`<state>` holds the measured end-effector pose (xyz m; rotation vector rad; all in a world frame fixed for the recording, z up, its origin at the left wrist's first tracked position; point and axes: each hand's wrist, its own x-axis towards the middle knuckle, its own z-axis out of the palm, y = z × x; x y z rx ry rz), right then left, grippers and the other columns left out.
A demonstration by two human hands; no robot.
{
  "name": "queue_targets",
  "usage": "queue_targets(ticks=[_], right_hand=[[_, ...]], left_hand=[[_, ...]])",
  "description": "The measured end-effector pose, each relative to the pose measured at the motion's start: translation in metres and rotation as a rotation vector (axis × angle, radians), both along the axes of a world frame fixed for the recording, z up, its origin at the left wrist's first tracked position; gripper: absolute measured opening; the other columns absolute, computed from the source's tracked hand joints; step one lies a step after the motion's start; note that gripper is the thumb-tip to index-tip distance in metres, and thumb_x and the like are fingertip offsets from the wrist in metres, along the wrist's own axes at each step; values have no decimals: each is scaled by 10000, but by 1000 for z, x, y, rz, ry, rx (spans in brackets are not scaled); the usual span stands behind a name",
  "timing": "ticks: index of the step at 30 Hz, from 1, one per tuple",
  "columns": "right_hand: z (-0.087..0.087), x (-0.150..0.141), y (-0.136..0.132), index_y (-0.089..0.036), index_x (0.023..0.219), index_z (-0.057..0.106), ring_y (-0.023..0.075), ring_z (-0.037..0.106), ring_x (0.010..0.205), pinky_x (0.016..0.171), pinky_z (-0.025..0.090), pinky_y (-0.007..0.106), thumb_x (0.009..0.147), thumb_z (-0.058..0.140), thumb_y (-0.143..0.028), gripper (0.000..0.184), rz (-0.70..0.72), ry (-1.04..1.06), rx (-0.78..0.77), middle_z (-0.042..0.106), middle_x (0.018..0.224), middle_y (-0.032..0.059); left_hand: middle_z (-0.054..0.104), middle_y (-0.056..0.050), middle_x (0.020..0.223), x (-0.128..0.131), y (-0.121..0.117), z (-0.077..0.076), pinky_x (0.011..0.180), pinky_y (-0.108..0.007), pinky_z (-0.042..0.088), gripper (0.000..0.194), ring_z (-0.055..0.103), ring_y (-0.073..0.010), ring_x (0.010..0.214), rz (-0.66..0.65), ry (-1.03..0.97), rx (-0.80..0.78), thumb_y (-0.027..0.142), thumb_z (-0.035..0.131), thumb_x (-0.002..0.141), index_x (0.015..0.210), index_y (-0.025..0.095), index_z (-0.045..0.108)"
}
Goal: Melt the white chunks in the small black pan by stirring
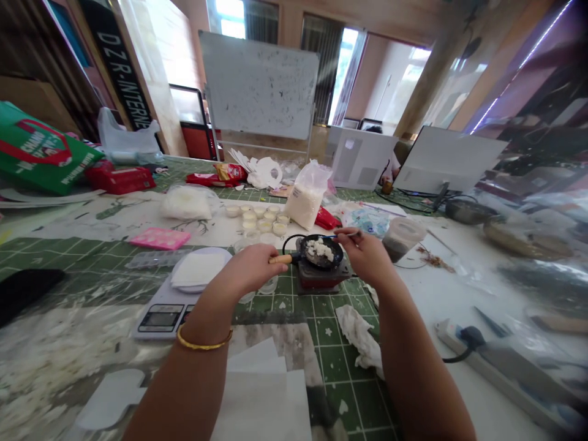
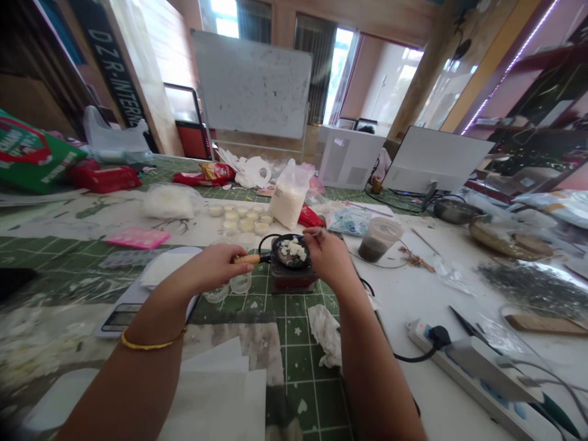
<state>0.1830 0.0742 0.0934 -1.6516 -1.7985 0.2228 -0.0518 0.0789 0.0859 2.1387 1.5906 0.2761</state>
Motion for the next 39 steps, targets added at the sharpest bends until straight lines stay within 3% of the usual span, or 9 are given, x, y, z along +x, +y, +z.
queue_targets(ticks=[5, 8, 11, 17, 22, 25, 31, 35, 39], right_hand=[[2, -5, -5, -200, 817, 657, 184, 605, 820, 735, 408, 292, 838, 403, -384, 314, 46, -16, -39, 688, 867, 49], [3, -6, -8, -206, 878, 647, 182, 608, 840, 746, 410, 286, 838, 406, -385, 302, 73, 27, -9, 689, 890, 43], [2, -5, -8, -224, 919, 634, 175, 616, 794, 719, 418, 282, 830, 423, -359, 265, 126, 24, -96, 696, 828, 25], [1, 1, 0, -202, 897, 645, 202, 606, 856, 757, 409, 309, 831, 412, -355, 286, -32, -27, 4, 690, 880, 57], [3, 2, -3, -211, 842, 668, 183, 606, 815, 743, 408, 292, 827, 421, -365, 291, 48, -6, -98, 689, 868, 39], [10, 5, -13, -216, 749, 683, 190, 598, 831, 759, 394, 296, 841, 385, -420, 374, -8, -53, -28, 681, 880, 46], [15, 4, -19, -193, 745, 675, 200, 595, 805, 713, 389, 289, 844, 391, -384, 356, -26, -169, -91, 678, 840, 71], [14, 6, -17, -205, 792, 679, 203, 596, 812, 707, 387, 293, 853, 359, -416, 388, -92, -163, -5, 679, 862, 64], [14, 7, -16, -200, 748, 673, 211, 597, 807, 702, 381, 298, 848, 374, -386, 366, -76, -221, -93, 680, 842, 74]], left_hand=[[577, -20, 652, 0, 0, 1, 462, -244, 265, 354, 485, -129, 513, -3, -10, -1, 518, 430, 734, 752, 188, 558], [579, -21, 659, 0, -1, 2, 464, -242, 265, 359, 490, -132, 525, 0, -12, 8, 523, 434, 730, 754, 188, 559], [575, -19, 650, 0, -1, 3, 464, -242, 263, 338, 492, -133, 527, 0, -5, 14, 507, 442, 730, 735, 188, 552], [562, -15, 636, 0, -2, 3, 452, -240, 252, 332, 477, -123, 506, -1, -21, -5, 498, 439, 738, 719, 185, 548], [553, -10, 631, 0, -2, 3, 450, -233, 249, 309, 471, -119, 507, -2, -14, -2, 476, 434, 743, 726, 186, 542], [550, -10, 626, 0, -2, 4, 453, -231, 255, 304, 474, -122, 519, -17, -4, 6, 473, 438, 740, 699, 186, 532], [564, -11, 632, 3, -3, 5, 465, -236, 275, 297, 482, -129, 522, 6, 11, -20, 477, 449, 735, 718, 193, 534], [556, -9, 633, 3, -3, 5, 460, -241, 275, 277, 477, -128, 526, -16, 2, -1, 457, 448, 745, 710, 197, 536], [535, -1, 615, 3, -3, 5, 446, -242, 261, 255, 454, -116, 502, -15, -8, -6, 432, 448, 750, 703, 197, 535]])
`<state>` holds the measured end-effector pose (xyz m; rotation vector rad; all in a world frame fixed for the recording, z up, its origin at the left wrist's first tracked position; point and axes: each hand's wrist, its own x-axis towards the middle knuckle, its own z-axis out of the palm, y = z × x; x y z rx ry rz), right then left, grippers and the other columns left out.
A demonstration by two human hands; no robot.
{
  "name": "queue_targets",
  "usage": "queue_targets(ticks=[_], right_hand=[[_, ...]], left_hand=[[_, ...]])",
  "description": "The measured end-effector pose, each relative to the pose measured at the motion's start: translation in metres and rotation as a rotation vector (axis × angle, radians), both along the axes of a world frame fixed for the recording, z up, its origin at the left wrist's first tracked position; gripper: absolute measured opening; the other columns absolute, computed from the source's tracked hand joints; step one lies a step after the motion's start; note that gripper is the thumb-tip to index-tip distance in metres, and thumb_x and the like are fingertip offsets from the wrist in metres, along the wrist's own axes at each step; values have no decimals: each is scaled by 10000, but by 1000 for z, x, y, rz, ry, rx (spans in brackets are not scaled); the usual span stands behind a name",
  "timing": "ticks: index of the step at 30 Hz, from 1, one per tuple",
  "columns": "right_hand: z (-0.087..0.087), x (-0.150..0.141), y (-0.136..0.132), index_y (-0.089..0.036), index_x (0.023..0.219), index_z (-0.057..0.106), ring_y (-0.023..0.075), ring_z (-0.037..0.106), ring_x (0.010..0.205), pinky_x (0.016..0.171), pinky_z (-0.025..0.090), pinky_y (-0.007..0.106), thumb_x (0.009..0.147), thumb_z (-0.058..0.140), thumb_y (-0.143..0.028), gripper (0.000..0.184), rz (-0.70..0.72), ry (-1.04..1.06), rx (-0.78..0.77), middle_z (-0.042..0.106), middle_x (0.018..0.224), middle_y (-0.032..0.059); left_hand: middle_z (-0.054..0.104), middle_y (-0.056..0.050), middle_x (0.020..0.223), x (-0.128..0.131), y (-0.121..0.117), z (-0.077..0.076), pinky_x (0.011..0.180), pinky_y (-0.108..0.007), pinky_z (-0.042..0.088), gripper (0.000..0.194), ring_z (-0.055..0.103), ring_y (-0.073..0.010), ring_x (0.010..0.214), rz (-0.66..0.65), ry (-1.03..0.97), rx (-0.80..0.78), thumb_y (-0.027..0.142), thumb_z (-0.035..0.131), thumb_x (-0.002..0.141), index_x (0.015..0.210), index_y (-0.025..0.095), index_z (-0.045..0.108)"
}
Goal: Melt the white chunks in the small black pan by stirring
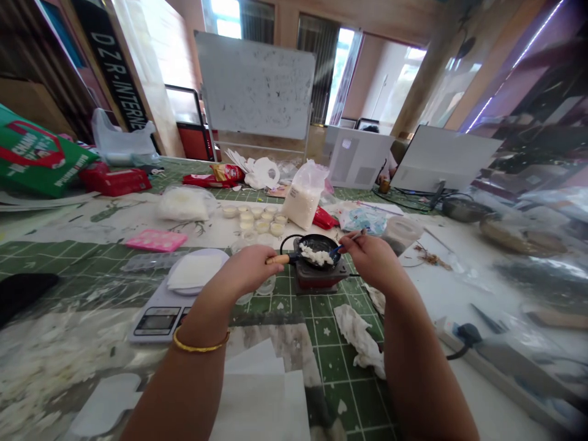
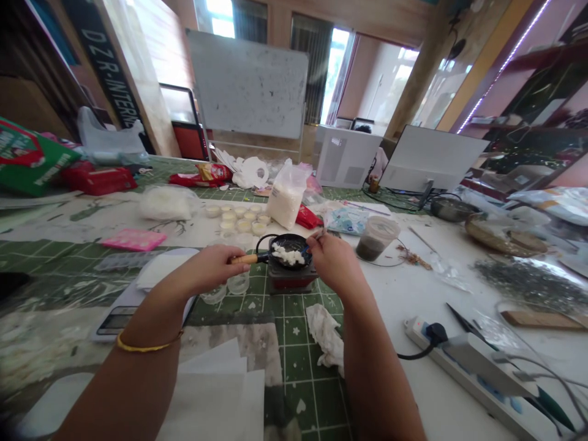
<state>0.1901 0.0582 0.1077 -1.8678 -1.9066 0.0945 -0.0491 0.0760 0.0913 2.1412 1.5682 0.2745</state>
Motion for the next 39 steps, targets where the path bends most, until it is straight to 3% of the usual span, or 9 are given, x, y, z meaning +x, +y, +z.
queue_targets(ticks=[4, 9, 13, 18, 23, 28, 32, 37, 39], right_hand=[[1, -3, -4, -213, 791, 673, 208, 593, 813, 713, 376, 299, 860, 346, -411, 389, 3, 30, 84, 678, 837, 63], [1, -7, -6, -205, 755, 663, 213, 593, 824, 711, 371, 301, 860, 356, -380, 369, 54, 2, 22, 678, 861, 64], [0, -8, -6, -206, 805, 669, 201, 592, 829, 717, 370, 291, 870, 329, -413, 403, 19, 58, 119, 675, 864, 62], [-2, -11, -3, -195, 755, 671, 196, 597, 812, 704, 374, 285, 861, 362, -365, 368, 71, 37, 29, 678, 859, 64], [-1, -13, -5, -216, 796, 669, 184, 595, 808, 713, 377, 277, 868, 344, -403, 382, 52, 96, 132, 680, 858, 42], [-3, -15, -4, -216, 766, 656, 186, 602, 790, 695, 382, 274, 857, 377, -375, 334, 101, 73, 56, 679, 835, 37], [-7, -19, -2, -222, 899, 637, 180, 604, 824, 714, 390, 267, 862, 366, -400, 326, 119, 166, 150, 681, 862, 32], [-11, -23, 2, -217, 904, 633, 185, 607, 756, 661, 391, 267, 849, 394, -354, 281, 163, 107, 8, 685, 785, 38], [-10, -21, 1, -208, 852, 645, 190, 605, 775, 677, 388, 272, 849, 389, -372, 304, 127, 89, 46, 684, 805, 50]], left_hand=[[515, 8, 600, 0, -1, 0, 435, -239, 246, 237, 437, -107, 479, -4, 0, -4, 412, 434, 756, 693, 198, 512], [519, 8, 598, 0, 0, -1, 434, -234, 242, 242, 447, -110, 486, -14, -8, -1, 425, 429, 755, 701, 200, 502], [524, 8, 594, 0, 1, -1, 440, -233, 245, 246, 448, -109, 485, -25, 3, -3, 420, 426, 756, 701, 197, 514], [518, 13, 580, 0, -1, 0, 433, -232, 240, 256, 446, -109, 477, -14, -5, -5, 429, 426, 755, 701, 195, 517], [523, 10, 589, -1, 1, -3, 430, -231, 238, 260, 453, -109, 480, -13, -16, 16, 431, 433, 751, 689, 191, 511], [536, 9, 601, -2, 1, -5, 438, -234, 246, 266, 463, -117, 493, -12, -9, 7, 445, 433, 751, 714, 199, 527], [547, 2, 613, -2, 2, -5, 446, -240, 251, 287, 460, -119, 497, -8, 6, 18, 457, 435, 748, 714, 192, 541], [550, 0, 619, -2, 2, -4, 449, -239, 252, 307, 464, -118, 502, -12, 2, 21, 469, 437, 750, 729, 186, 555], [542, 3, 605, -1, 1, -4, 448, -239, 252, 301, 458, -116, 494, -10, 7, 19, 463, 439, 750, 714, 186, 552]])
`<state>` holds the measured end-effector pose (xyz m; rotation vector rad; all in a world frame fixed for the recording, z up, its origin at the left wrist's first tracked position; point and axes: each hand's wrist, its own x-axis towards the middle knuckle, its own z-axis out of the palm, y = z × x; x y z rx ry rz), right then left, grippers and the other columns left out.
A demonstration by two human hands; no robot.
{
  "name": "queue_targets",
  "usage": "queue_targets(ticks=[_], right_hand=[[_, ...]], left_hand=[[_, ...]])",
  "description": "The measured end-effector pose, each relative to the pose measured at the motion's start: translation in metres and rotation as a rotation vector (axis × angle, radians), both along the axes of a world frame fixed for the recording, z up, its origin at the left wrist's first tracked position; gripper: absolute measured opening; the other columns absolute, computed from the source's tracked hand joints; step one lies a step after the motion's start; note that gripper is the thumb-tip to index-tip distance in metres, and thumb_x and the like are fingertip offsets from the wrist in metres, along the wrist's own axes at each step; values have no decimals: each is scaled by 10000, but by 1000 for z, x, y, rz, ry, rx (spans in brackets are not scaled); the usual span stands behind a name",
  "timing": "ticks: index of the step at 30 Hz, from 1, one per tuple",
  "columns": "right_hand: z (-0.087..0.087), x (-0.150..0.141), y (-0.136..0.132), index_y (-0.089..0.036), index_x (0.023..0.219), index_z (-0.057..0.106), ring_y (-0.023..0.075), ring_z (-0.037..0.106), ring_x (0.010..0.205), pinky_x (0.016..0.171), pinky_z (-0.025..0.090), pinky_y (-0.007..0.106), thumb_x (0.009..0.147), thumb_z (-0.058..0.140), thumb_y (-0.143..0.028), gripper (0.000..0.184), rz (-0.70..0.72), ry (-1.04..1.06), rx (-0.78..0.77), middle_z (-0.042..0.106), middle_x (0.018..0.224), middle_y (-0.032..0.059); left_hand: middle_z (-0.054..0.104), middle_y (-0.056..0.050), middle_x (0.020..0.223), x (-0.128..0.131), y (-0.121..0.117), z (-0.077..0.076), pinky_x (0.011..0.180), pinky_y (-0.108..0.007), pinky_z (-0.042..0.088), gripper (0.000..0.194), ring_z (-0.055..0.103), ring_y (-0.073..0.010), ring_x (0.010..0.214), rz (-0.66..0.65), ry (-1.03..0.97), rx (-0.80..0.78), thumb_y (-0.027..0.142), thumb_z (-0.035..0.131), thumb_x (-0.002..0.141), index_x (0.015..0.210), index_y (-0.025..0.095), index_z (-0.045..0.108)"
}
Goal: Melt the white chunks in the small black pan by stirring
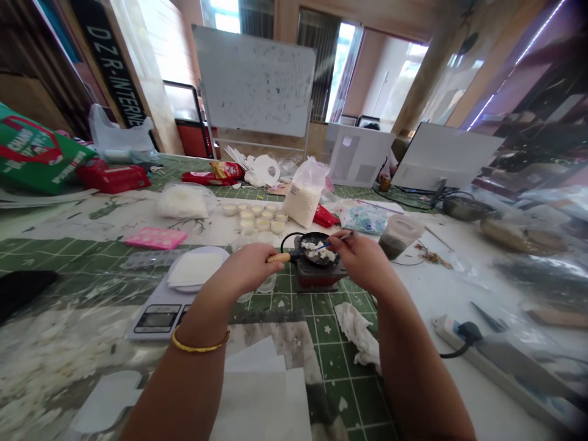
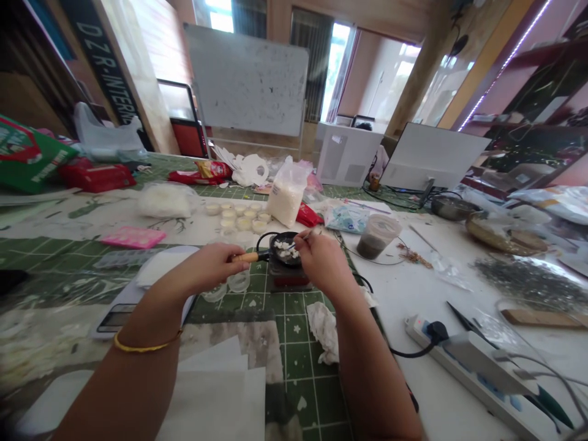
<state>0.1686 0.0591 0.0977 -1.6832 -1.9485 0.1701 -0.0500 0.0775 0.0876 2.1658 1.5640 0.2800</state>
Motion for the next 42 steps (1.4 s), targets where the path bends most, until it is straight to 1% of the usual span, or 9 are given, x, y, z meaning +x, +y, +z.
queue_targets(ticks=[3, 9, 15, 19, 23, 28, 35, 38, 42], right_hand=[[1, -1, -1, -224, 897, 638, 179, 602, 794, 691, 388, 266, 853, 382, -379, 302, -11, 58, 86, 682, 832, 37], [3, 1, -2, -233, 905, 647, 181, 600, 731, 639, 381, 266, 848, 387, -361, 295, 28, -42, -42, 678, 759, 30], [17, 19, -13, -192, 814, 672, 219, 598, 786, 669, 371, 299, 854, 344, -414, 398, -216, -153, 36, 675, 830, 86], [15, 17, -10, -188, 791, 669, 214, 598, 801, 679, 371, 293, 856, 346, -385, 384, -163, -164, -62, 676, 829, 82], [13, 16, -9, -199, 827, 668, 210, 599, 818, 693, 372, 292, 867, 319, -408, 410, -187, -149, 21, 675, 879, 75], [11, 16, -8, -190, 795, 668, 216, 603, 804, 690, 374, 294, 859, 352, -394, 381, -146, -173, -42, 681, 821, 84], [8, 15, -2, -211, 900, 648, 209, 601, 831, 699, 382, 287, 859, 368, -352, 316, -96, -78, 6, 683, 873, 57], [8, 15, -3, -214, 868, 653, 204, 601, 826, 704, 383, 284, 854, 380, -353, 307, -63, -81, -49, 686, 855, 51], [10, 14, -7, -221, 811, 669, 207, 591, 875, 744, 379, 295, 861, 357, -395, 361, -99, -66, 17, 678, 918, 49]], left_hand=[[533, 6, 588, 1, 0, 0, 441, -239, 248, 288, 447, -111, 474, 14, 2, -8, 449, 440, 751, 711, 185, 547], [539, 7, 598, 0, -2, 2, 443, -238, 251, 288, 449, -111, 476, 11, 2, -12, 455, 433, 756, 721, 192, 547], [533, 6, 604, 0, -2, 2, 444, -236, 251, 256, 448, -109, 481, 14, 2, -5, 427, 442, 756, 704, 194, 536], [536, 2, 601, 0, -1, 2, 450, -236, 255, 274, 453, -115, 495, 11, 4, -10, 442, 434, 757, 696, 195, 534], [543, 0, 615, -1, -1, 1, 456, -235, 257, 281, 457, -118, 509, -3, 9, 3, 446, 428, 756, 691, 194, 534], [549, -3, 613, -3, 0, -1, 462, -239, 257, 313, 456, -121, 509, -13, -10, 3, 476, 424, 754, 700, 193, 547], [549, -5, 623, -2, -2, 2, 460, -237, 260, 307, 460, -120, 512, 11, -21, -17, 474, 440, 753, 715, 193, 557], [550, -6, 627, -2, -2, 2, 459, -238, 259, 300, 460, -119, 512, 7, -18, -16, 466, 437, 753, 704, 192, 547], [553, -5, 621, -2, -1, 2, 464, -239, 264, 293, 471, -126, 522, 4, 2, -12, 461, 431, 752, 690, 195, 536]])
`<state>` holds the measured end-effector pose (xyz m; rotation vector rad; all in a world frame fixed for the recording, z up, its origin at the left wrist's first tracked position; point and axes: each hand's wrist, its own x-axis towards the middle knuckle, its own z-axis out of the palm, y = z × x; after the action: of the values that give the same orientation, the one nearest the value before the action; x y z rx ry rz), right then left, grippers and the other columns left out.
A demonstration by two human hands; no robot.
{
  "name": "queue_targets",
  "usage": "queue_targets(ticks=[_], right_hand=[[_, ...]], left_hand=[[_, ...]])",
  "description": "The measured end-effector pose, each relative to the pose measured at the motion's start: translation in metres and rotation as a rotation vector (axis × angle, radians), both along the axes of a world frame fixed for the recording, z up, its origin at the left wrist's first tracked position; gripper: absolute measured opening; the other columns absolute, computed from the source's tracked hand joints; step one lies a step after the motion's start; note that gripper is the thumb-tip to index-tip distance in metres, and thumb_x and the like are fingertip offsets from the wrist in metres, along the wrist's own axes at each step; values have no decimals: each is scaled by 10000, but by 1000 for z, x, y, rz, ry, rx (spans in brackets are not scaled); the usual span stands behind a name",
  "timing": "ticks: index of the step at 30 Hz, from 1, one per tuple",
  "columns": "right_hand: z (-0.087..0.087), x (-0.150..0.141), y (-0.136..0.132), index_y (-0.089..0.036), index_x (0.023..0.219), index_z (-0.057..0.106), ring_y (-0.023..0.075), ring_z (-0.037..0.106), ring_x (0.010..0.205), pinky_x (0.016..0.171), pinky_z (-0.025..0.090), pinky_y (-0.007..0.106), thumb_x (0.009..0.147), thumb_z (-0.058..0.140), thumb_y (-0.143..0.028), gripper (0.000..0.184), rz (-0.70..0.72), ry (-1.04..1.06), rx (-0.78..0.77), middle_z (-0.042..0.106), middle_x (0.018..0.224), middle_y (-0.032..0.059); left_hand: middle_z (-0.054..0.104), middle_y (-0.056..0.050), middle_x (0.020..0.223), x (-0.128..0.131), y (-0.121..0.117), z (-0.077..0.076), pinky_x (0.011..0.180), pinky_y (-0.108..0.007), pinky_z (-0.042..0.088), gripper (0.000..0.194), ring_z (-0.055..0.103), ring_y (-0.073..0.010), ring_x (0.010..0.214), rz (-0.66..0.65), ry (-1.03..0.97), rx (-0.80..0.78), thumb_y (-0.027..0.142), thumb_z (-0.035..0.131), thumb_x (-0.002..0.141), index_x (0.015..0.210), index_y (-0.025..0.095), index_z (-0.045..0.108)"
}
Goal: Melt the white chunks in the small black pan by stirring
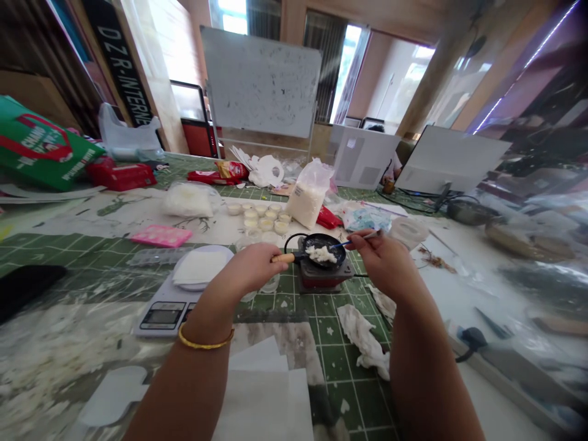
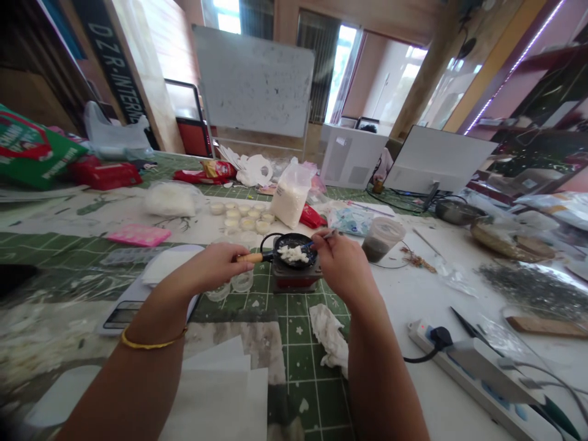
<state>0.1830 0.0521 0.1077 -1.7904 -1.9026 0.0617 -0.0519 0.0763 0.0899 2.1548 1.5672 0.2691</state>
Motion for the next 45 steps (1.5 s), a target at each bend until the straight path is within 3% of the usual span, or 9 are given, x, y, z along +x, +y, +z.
queue_targets(ticks=[4, 9, 13, 18, 22, 27, 32, 36, 45], right_hand=[[0, -2, -1, -214, 754, 673, 204, 595, 865, 731, 382, 290, 850, 385, -376, 344, 37, 2, -92, 682, 910, 51], [-2, -4, -1, -211, 834, 672, 196, 595, 856, 742, 387, 290, 860, 363, -401, 364, 23, 67, 35, 681, 914, 50], [-2, -7, 0, -216, 782, 676, 187, 600, 785, 695, 393, 283, 849, 386, -388, 344, 80, 47, -80, 686, 865, 38], [-3, -8, 1, -218, 823, 681, 189, 596, 843, 730, 390, 284, 859, 363, -403, 369, 47, 61, 25, 680, 916, 40], [-3, -7, 1, -219, 774, 675, 191, 601, 809, 706, 388, 282, 851, 380, -380, 345, 64, 13, -67, 684, 850, 39], [-1, -4, 2, -213, 860, 662, 207, 597, 861, 735, 382, 296, 861, 354, -400, 361, -24, 38, 46, 682, 904, 50], [-3, -2, 6, -198, 785, 670, 203, 601, 833, 707, 383, 286, 855, 368, -375, 357, 9, -13, -60, 684, 857, 65], [0, 1, 0, -206, 817, 669, 208, 599, 821, 705, 385, 299, 858, 350, -405, 378, -47, -9, 23, 680, 867, 62], [2, -3, -5, -214, 814, 667, 214, 593, 847, 727, 378, 306, 863, 339, -409, 384, -25, 16, 11, 678, 882, 61]], left_hand=[[551, -1, 610, -1, 0, 0, 454, -238, 257, 305, 465, -123, 504, 9, -6, -14, 481, 439, 742, 695, 195, 535], [546, -2, 594, -2, 1, -1, 456, -237, 249, 313, 456, -117, 490, 18, -12, -19, 486, 456, 731, 705, 187, 546], [542, -3, 596, -2, 1, -2, 448, -235, 244, 314, 449, -113, 485, 16, -20, -7, 483, 451, 734, 690, 187, 545], [537, -2, 590, -2, 2, -3, 451, -241, 248, 315, 452, -117, 489, 16, -15, 0, 479, 449, 734, 687, 185, 551], [547, -4, 602, -3, 3, -5, 453, -241, 256, 323, 465, -123, 498, 15, -21, -6, 496, 461, 718, 696, 187, 552], [547, -3, 604, -4, 3, -5, 450, -240, 258, 323, 458, -120, 490, 18, -27, -27, 501, 460, 719, 704, 192, 551], [548, -4, 607, -3, 1, -3, 450, -240, 254, 323, 450, -114, 486, 23, -27, -23, 496, 463, 723, 697, 187, 551], [544, -1, 602, -2, 1, -2, 444, -239, 251, 308, 455, -118, 489, 21, -21, -27, 483, 452, 731, 699, 193, 548], [537, 0, 595, -2, 0, 0, 450, -243, 259, 299, 449, -115, 478, 16, -10, -33, 468, 437, 740, 696, 193, 545]])
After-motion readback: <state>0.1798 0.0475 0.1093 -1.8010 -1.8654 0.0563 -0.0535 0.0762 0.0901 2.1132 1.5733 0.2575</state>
